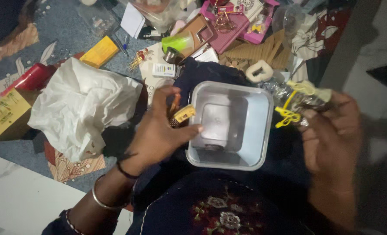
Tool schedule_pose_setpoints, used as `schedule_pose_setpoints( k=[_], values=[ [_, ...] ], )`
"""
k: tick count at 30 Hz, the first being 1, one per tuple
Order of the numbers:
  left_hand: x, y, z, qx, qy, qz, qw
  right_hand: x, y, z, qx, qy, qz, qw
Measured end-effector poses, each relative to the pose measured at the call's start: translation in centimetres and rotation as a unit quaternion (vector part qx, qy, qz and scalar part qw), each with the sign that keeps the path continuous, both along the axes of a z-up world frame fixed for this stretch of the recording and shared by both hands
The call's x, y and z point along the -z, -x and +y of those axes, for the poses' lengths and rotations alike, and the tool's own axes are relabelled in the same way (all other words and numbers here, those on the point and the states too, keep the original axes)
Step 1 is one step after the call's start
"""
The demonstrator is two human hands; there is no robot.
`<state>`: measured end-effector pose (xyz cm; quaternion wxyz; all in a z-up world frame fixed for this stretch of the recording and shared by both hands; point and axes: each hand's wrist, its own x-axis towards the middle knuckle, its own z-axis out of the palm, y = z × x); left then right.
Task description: The person sorts through various cosmetic and accessory items on the floor, placing specific items into a plastic container and closing a small brown pouch.
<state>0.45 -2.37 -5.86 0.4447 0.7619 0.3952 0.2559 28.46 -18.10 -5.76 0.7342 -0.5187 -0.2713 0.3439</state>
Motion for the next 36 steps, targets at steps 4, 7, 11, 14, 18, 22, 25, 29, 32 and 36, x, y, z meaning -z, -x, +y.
schedule_pose_setpoints(
  k=[4, 7, 11, 14, 18, 22, 25, 29, 32, 36],
  values=[
    [0.0, -1.1, -0.1, 0.005, 0.006, 0.045, 0.999, 1.4, 0.0, 0.2, -0.017, 0.032, 0.07, 0.997],
    [-1.3, -1.3, 0.9, -0.025, -0.011, 0.039, 0.999, 1.0, 0.2, 1.9, -0.046, 0.018, 0.071, 0.996],
    [-2.3, -1.4, 3.7, -0.096, -0.089, -0.087, 0.988, -0.3, 0.9, 7.9, -0.12, -0.017, 0.148, 0.981],
    [-1.8, -0.1, 7.7, -0.129, -0.238, -0.114, 0.956, -1.0, 1.3, 13.4, -0.171, -0.063, 0.169, 0.969],
    [0.2, 1.1, 12.3, -0.126, -0.23, -0.061, 0.963, 0.0, 2.2, 19.4, -0.225, -0.091, 0.201, 0.949],
    [0.8, 3.8, 14.8, 0.0, -0.604, 0.099, 0.791, 3.3, 2.9, 21.4, -0.214, -0.047, 0.208, 0.953],
    [0.9, 4.9, 15.4, 0.026, -0.649, 0.145, 0.747, 5.1, 2.4, 21.2, -0.199, -0.018, 0.206, 0.958],
    [0.7, 5.8, 16.7, 0.034, -0.667, 0.163, 0.726, 5.6, 1.7, 20.5, -0.186, -0.006, 0.204, 0.961],
    [1.4, 6.3, 18.1, 0.028, -0.693, 0.175, 0.699, 5.5, 1.3, 19.9, -0.174, -0.003, 0.202, 0.964],
    [1.9, 6.2, 20.7, 0.001, -0.713, 0.235, 0.661, 4.8, 0.7, 18.9, -0.189, -0.002, 0.188, 0.964]
  ],
)
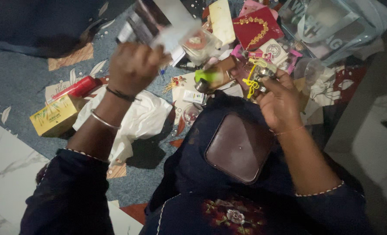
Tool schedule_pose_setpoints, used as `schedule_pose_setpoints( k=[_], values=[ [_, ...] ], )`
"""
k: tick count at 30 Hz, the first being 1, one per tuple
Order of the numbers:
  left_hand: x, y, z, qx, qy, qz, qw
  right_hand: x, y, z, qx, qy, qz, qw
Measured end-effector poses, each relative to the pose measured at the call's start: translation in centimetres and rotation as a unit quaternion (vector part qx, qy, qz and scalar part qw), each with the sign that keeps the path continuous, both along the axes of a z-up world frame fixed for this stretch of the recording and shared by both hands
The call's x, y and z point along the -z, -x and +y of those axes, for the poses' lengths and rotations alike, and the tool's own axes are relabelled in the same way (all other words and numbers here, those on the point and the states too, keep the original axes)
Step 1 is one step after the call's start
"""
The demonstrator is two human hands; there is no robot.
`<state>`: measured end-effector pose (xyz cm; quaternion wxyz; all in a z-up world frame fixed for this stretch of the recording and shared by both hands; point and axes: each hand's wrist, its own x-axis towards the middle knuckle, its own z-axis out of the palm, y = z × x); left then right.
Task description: The person sorts through various cosmetic and accessory items on the floor, placing specific items into a plastic container and closing a small brown pouch.
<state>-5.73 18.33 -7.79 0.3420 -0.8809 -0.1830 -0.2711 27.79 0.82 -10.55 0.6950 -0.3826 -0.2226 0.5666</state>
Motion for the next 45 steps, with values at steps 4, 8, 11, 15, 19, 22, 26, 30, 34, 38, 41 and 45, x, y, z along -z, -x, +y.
schedule_pose_setpoints(
  k=[4, 8, 11, 15, 19, 22, 26, 30, 34, 38, 41, 45],
  values=[
    [-1.6, -1.4, -1.7, -0.006, 0.268, -0.301, 0.915, -2.4, 0.3, -1.4, 0.012, -0.005, 0.001, 1.0],
    [-2.3, -5.6, -5.3, -0.012, 0.482, -0.454, 0.749, -7.0, 0.8, -3.7, 0.017, -0.041, -0.032, 0.998],
    [-2.0, -8.5, -8.7, 0.028, 0.514, -0.437, 0.737, -10.5, 0.7, -6.4, 0.04, -0.045, -0.102, 0.993],
    [-2.8, -11.4, -15.4, -0.022, 0.646, -0.427, 0.633, -10.8, 1.8, -9.3, 0.077, -0.016, -0.261, 0.962],
    [-3.0, -11.4, -20.2, -0.096, 0.715, -0.378, 0.58, -6.5, 2.7, -10.5, -0.024, 0.048, -0.369, 0.928],
    [-1.7, -10.7, -22.0, 0.053, 0.581, -0.407, 0.703, -3.4, 4.1, -11.2, -0.064, 0.037, -0.379, 0.922],
    [-0.3, -9.7, -23.0, 0.028, 0.605, -0.43, 0.669, -0.3, 5.3, -9.9, -0.069, 0.109, -0.392, 0.911],
    [-0.3, -8.7, -23.4, 0.022, 0.669, -0.465, 0.58, 1.8, 6.6, -8.1, -0.066, 0.086, -0.425, 0.899],
    [-0.5, -7.5, -23.6, -0.013, 0.68, -0.452, 0.577, 0.9, 7.6, -7.6, -0.06, 0.158, -0.541, 0.824],
    [-0.1, -7.0, -23.0, 0.016, 0.672, -0.45, 0.588, -1.3, 8.8, -7.3, -0.053, 0.134, -0.648, 0.748],
    [0.0, -6.8, -22.5, 0.024, 0.696, -0.454, 0.556, -2.9, 9.3, -6.8, -0.059, 0.12, -0.698, 0.704],
    [-0.3, -6.0, -21.4, -0.012, 0.66, -0.376, 0.651, -4.3, 9.2, -6.3, -0.077, 0.098, -0.769, 0.626]
  ],
)
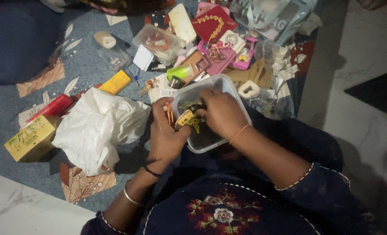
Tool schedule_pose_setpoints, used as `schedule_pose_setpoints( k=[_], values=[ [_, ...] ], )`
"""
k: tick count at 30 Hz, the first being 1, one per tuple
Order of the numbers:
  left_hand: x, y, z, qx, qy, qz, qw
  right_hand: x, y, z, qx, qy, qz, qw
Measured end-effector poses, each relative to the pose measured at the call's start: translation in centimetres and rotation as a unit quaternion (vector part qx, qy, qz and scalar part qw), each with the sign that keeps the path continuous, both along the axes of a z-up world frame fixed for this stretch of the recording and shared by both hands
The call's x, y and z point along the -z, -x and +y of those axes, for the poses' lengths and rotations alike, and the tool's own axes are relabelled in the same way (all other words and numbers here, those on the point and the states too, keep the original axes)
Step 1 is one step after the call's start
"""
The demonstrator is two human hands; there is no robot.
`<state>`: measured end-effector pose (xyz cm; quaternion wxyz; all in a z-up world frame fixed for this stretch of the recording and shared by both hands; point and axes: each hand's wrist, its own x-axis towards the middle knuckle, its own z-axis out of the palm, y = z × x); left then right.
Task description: The person sorts through various cosmetic and accessory items on the floor, placing specific items into a plastic container and closing a small brown pouch.
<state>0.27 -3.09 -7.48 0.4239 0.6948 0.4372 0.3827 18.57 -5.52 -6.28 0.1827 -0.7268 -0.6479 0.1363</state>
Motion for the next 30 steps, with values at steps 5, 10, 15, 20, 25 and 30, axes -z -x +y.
schedule_pose_setpoints(
  k=[5, 10, 15, 20, 25, 30],
  values=[
    [-1.7, 0.8, 1.6, 0.039, -0.105, 0.09, 0.99, -3.5, -1.7, -1.3, -0.024, -0.038, 0.164, 0.985],
    [-3.6, -1.0, 3.7, 0.226, -0.144, 0.17, 0.948, -7.3, -3.4, -2.2, -0.185, 0.051, 0.455, 0.87],
    [-5.5, -3.3, 4.9, 0.27, -0.125, 0.185, 0.936, -8.4, -4.7, -2.8, -0.254, 0.002, 0.332, 0.909],
    [-6.5, -3.9, 5.2, 0.322, -0.014, 0.251, 0.913, -6.9, -5.2, -2.9, -0.162, -0.056, 0.113, 0.979],
    [-5.4, -1.6, 7.1, 0.312, -0.056, 0.045, 0.947, -6.3, -7.2, -2.7, -0.094, -0.108, 0.052, 0.988],
    [-2.5, -0.7, 7.9, 0.189, -0.164, 0.052, 0.967, -5.1, -6.7, -1.6, -0.171, -0.162, 0.022, 0.972]
  ],
)
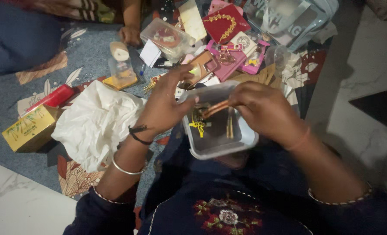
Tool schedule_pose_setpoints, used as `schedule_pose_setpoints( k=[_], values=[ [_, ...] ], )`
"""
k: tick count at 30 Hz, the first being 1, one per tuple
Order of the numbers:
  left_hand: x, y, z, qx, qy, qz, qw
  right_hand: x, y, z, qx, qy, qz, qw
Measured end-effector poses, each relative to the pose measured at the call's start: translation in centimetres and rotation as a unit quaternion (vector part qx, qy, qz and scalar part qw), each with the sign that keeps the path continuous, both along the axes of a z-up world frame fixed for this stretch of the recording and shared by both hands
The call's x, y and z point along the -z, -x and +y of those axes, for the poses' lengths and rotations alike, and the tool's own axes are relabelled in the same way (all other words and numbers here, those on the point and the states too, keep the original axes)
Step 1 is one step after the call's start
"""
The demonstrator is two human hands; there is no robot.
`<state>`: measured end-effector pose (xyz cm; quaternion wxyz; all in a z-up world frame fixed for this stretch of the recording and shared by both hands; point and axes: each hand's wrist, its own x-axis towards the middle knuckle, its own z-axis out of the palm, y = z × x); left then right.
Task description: The person sorts through various cosmetic and accessory items on the floor, placing specific items into a plastic container and closing a small brown pouch.
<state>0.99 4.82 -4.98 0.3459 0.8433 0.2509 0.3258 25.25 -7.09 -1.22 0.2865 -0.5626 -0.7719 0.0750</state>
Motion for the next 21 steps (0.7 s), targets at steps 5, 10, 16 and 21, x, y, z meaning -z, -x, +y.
schedule_pose_setpoints(
  k=[5, 10, 16, 21],
  values=[
    [2.5, -0.5, -0.4, -0.078, 0.066, -0.011, 0.995, 1.0, 1.2, 1.0, 0.006, -0.051, -0.013, 0.999],
    [2.9, -0.8, -1.3, -0.069, 0.171, 0.05, 0.982, 2.5, 1.9, 1.8, -0.029, -0.013, -0.098, 0.995],
    [2.5, -0.9, -1.1, -0.047, 0.183, 0.029, 0.982, 3.2, 2.9, 2.4, -0.008, 0.081, -0.263, 0.961],
    [1.7, -0.9, -1.3, -0.031, 0.192, -0.01, 0.981, 2.6, 3.4, 0.5, 0.03, 0.025, -0.272, 0.961]
  ],
)
